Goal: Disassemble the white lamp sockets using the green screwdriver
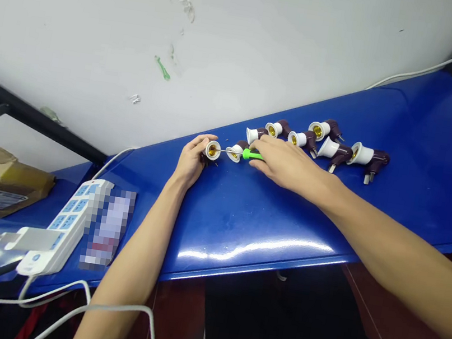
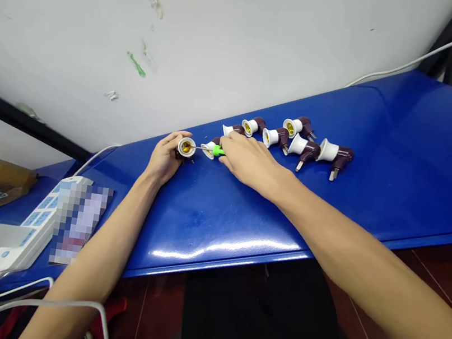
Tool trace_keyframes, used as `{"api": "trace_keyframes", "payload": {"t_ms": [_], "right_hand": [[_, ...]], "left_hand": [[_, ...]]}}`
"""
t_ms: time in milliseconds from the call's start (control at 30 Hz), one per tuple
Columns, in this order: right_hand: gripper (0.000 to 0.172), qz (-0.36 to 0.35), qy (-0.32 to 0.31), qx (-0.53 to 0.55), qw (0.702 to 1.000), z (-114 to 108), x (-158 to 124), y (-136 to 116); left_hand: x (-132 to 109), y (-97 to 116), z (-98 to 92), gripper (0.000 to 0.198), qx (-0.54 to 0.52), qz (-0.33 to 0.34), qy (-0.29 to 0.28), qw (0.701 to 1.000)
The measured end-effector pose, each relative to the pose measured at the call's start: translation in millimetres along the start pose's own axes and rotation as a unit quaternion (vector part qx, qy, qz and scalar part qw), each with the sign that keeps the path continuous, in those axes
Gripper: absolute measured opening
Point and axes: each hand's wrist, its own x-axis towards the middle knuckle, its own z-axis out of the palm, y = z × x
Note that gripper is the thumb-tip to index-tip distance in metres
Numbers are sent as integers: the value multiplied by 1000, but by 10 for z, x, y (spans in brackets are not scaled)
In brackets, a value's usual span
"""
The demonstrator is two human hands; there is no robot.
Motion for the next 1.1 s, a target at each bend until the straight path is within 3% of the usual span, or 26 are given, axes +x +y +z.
{"api": "trace_keyframes", "payload": {"t_ms": [133, 233, 367, 533, 633, 867, 1000, 1100], "right_hand": [[36, -23, -16, -23, 999, 24, 8, 36], [22, -17, -3, -8, 1000, 28, 7, 52], [23, -17, -1, -4, 1000, 24, 5, 51], [26, -15, -8, 7, 1000, 28, 1, 46], [40, -8, -6, 14, 1000, 25, -12, 31], [33, -5, -27, 17, 999, 26, -12, 21], [45, -8, -29, 31, 999, 36, -22, 11], [42, 2, -39, 46, 998, 36, -24, 4]], "left_hand": [[7, 1, -2, 11, -6, -2, 8, 1000], [8, -1, -3, 11, -3, 0, 2, 1000], [8, -3, -4, 10, -11, 1, 4, 1000], [-5, -1, 1, 11, -5, 1, -2, 1000], [-9, 3, 6, 11, -5, 0, -4, 1000], [-7, 9, 8, 13, -3, -2, -4, 1000], [-9, 12, 14, 14, -2, -1, -1, 1000], [-8, 6, 7, 16, 3, -1, -3, 1000]]}}
